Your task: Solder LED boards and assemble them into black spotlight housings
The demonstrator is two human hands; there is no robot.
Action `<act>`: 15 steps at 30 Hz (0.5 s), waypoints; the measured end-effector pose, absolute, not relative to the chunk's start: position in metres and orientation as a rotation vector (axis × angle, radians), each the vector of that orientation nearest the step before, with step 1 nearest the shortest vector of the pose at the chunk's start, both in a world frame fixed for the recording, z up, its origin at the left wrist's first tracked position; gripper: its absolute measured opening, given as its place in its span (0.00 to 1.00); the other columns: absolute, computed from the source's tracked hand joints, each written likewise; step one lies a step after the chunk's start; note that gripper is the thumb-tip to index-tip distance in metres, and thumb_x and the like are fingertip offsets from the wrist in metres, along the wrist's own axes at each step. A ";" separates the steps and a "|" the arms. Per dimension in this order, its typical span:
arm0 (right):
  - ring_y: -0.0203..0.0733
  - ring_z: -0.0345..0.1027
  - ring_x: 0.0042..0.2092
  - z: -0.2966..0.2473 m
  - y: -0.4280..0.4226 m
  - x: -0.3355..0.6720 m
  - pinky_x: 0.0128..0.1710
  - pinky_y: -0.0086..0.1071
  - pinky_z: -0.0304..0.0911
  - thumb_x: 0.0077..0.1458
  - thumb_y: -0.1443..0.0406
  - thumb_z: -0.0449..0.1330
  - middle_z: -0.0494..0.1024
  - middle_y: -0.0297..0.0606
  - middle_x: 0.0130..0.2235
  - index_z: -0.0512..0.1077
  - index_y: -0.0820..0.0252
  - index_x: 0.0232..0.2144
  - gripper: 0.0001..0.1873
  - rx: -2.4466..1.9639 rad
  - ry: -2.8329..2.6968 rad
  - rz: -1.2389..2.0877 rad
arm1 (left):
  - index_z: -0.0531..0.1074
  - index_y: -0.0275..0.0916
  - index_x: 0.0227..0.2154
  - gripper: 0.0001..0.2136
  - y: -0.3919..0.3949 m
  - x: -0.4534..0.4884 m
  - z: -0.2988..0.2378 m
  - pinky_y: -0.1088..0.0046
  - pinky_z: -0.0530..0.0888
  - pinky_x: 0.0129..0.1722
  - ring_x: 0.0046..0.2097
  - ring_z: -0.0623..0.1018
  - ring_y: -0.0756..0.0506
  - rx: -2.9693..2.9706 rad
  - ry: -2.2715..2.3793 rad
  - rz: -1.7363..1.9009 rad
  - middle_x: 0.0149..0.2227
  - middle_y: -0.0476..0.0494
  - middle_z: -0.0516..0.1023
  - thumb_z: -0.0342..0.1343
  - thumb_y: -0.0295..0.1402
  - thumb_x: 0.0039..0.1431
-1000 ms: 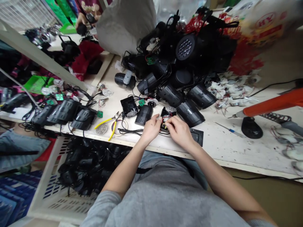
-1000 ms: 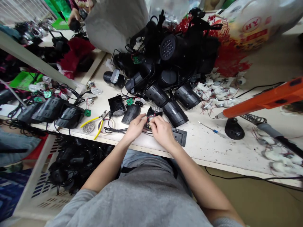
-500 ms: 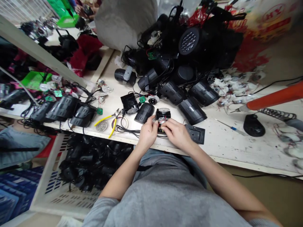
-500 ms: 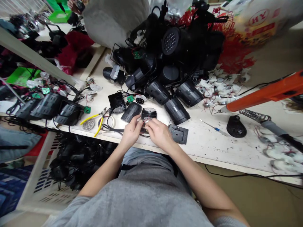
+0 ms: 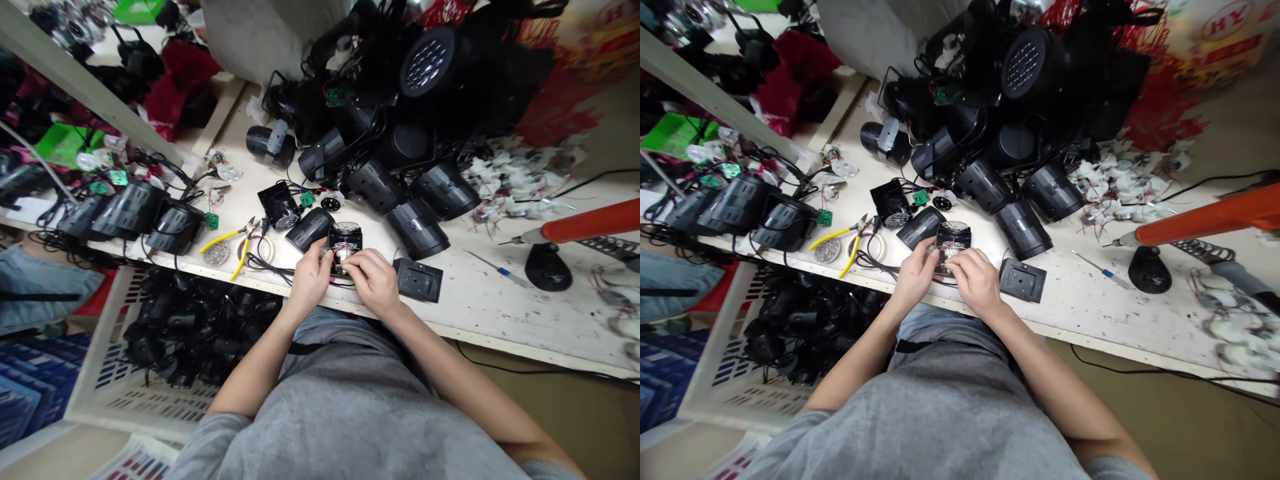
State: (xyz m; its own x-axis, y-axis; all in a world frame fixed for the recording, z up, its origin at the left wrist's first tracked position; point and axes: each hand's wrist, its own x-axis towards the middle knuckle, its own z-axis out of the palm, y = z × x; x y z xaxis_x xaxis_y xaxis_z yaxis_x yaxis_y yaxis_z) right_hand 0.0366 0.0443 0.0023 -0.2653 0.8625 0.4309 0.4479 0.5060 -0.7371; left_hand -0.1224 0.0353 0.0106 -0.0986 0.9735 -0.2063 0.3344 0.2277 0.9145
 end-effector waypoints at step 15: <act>0.43 0.69 0.38 -0.006 0.037 0.033 0.41 0.38 0.66 0.65 0.67 0.57 0.78 0.41 0.34 0.77 0.60 0.35 0.08 -1.064 -1.960 0.540 | 0.63 0.38 0.59 0.19 0.032 -0.123 0.011 0.74 0.79 0.34 0.34 0.78 0.49 1.274 1.583 0.930 0.38 0.46 0.76 0.49 0.35 0.68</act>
